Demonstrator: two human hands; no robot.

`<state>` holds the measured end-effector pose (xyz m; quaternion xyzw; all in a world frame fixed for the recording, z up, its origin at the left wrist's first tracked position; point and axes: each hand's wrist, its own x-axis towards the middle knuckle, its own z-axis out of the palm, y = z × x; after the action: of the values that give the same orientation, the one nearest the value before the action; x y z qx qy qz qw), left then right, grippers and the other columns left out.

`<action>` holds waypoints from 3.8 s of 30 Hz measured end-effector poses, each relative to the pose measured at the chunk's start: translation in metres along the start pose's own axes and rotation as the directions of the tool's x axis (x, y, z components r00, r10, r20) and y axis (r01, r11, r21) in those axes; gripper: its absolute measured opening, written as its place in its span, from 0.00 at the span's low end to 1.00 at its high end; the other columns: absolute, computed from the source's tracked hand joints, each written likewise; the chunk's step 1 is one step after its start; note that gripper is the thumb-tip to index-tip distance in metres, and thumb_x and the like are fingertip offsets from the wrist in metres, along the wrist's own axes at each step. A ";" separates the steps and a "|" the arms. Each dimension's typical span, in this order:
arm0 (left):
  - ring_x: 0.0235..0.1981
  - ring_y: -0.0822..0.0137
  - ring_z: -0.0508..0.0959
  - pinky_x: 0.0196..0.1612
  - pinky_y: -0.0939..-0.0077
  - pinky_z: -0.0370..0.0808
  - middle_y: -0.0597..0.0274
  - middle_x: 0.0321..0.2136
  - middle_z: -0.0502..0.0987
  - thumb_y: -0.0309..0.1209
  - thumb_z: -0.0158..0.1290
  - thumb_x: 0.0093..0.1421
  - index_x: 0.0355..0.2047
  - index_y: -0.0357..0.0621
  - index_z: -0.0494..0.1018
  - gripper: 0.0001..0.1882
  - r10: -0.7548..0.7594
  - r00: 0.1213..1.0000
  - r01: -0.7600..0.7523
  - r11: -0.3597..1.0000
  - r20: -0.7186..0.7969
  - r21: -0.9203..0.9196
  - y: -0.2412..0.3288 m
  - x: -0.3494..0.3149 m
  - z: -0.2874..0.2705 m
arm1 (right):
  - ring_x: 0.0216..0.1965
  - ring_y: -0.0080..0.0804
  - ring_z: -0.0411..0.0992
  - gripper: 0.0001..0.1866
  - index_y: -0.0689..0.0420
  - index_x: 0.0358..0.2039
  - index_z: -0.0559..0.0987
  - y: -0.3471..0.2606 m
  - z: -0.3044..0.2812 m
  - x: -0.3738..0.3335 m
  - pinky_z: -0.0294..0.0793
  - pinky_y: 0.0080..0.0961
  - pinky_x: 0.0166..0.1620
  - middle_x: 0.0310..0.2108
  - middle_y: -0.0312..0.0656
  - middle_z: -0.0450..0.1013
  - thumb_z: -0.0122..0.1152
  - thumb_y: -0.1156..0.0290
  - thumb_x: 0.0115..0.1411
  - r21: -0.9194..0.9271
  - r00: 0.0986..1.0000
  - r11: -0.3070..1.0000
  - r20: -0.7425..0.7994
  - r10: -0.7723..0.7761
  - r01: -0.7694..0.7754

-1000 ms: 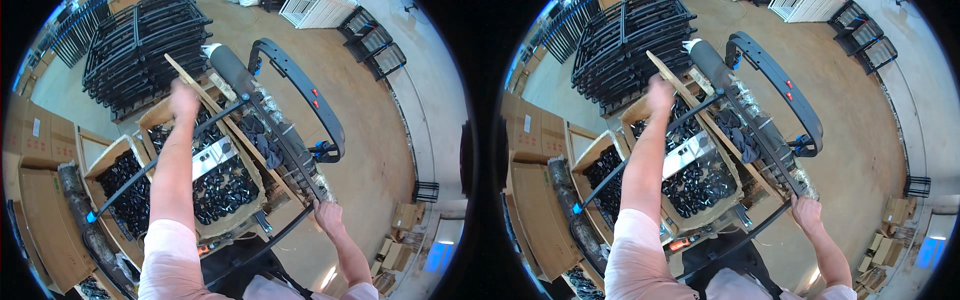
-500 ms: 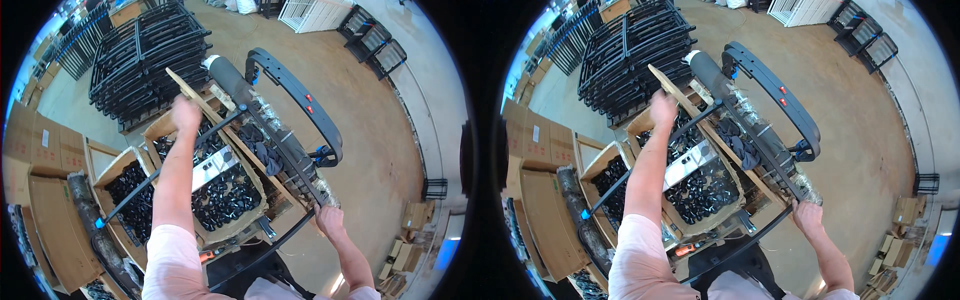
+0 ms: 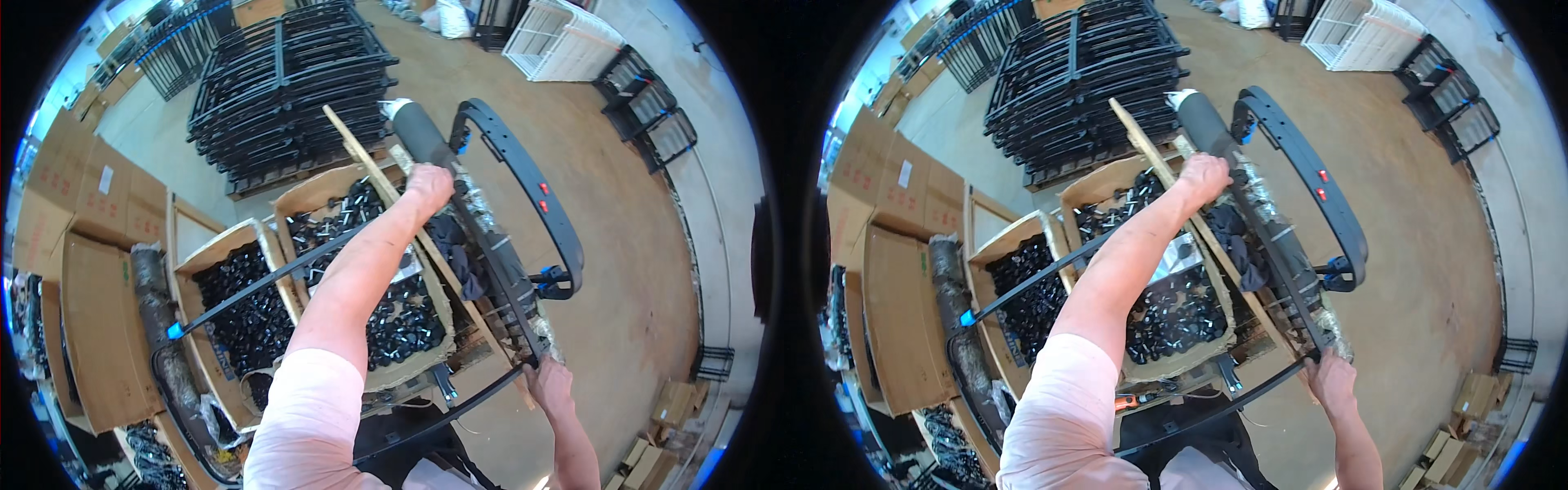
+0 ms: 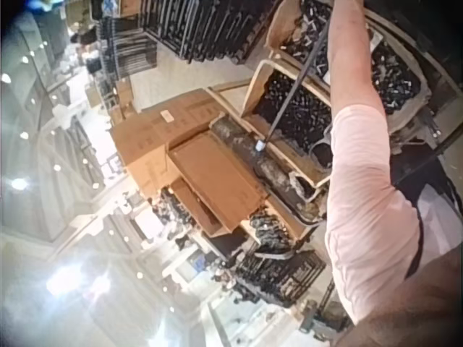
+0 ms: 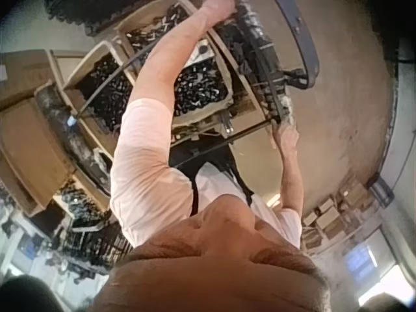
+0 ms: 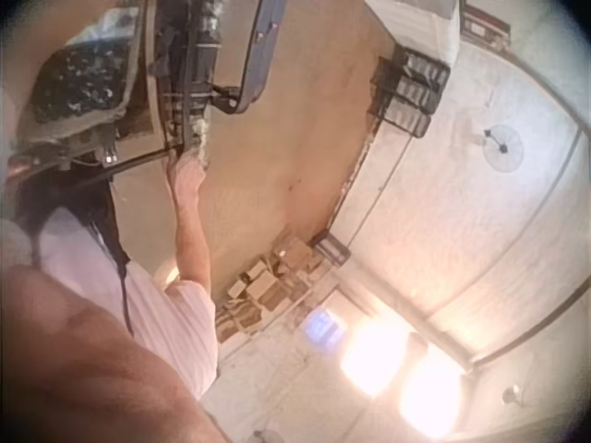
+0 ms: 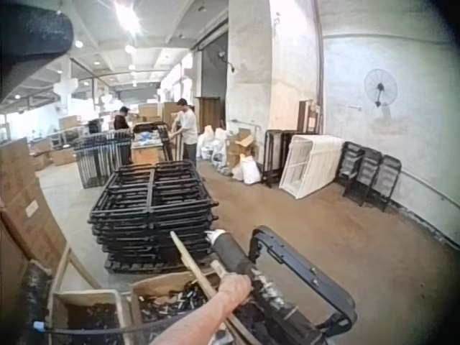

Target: The person assembles a black electronic device on a workbench. They attach a metal frame, connect a power cord, and use a power drill to secure screws into the device's casing. The person handles various components including cables, screws, and the device itself.

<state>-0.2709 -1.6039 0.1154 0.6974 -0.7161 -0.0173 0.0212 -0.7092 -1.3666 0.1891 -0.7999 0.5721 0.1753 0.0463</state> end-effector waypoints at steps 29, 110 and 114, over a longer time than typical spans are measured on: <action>0.49 0.49 0.86 0.52 0.49 0.83 0.48 0.47 0.87 0.35 0.56 0.67 0.44 0.45 0.87 0.13 -0.475 0.831 0.541 0.810 0.289 -0.225 -0.193 -0.065 0.133 | 0.48 0.60 0.79 0.31 0.59 0.67 0.71 -0.024 -0.031 -0.001 0.78 0.49 0.52 0.48 0.59 0.82 0.54 0.50 0.74 0.232 0.941 0.955 0.323 0.104 -0.185; 0.34 0.73 0.81 0.39 0.75 0.82 0.62 0.43 0.81 0.42 0.49 0.78 0.62 0.37 0.69 0.22 -0.375 0.849 0.068 -0.622 0.373 -0.780 0.117 -0.727 -0.007 | 0.38 0.29 0.75 0.19 0.65 0.51 0.82 -0.272 0.041 -0.144 0.78 0.26 0.45 0.41 0.42 0.78 0.67 0.76 0.57 0.715 0.784 0.442 -0.238 -0.574 0.541; 0.31 0.73 0.80 0.35 0.76 0.78 0.61 0.41 0.82 0.44 0.46 0.79 0.59 0.38 0.76 0.23 -0.454 0.824 0.184 -0.350 0.339 -0.918 0.118 -0.757 -0.023 | 0.39 0.25 0.75 0.20 0.63 0.52 0.83 -0.296 0.016 -0.112 0.78 0.26 0.46 0.42 0.39 0.81 0.70 0.76 0.58 0.669 0.766 0.448 -0.298 -0.570 0.594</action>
<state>-0.3673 -0.8440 0.1403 0.5809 -0.1907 -0.5072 0.6075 -0.4692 -1.1601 0.1739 -0.8602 0.2838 -0.1068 0.4099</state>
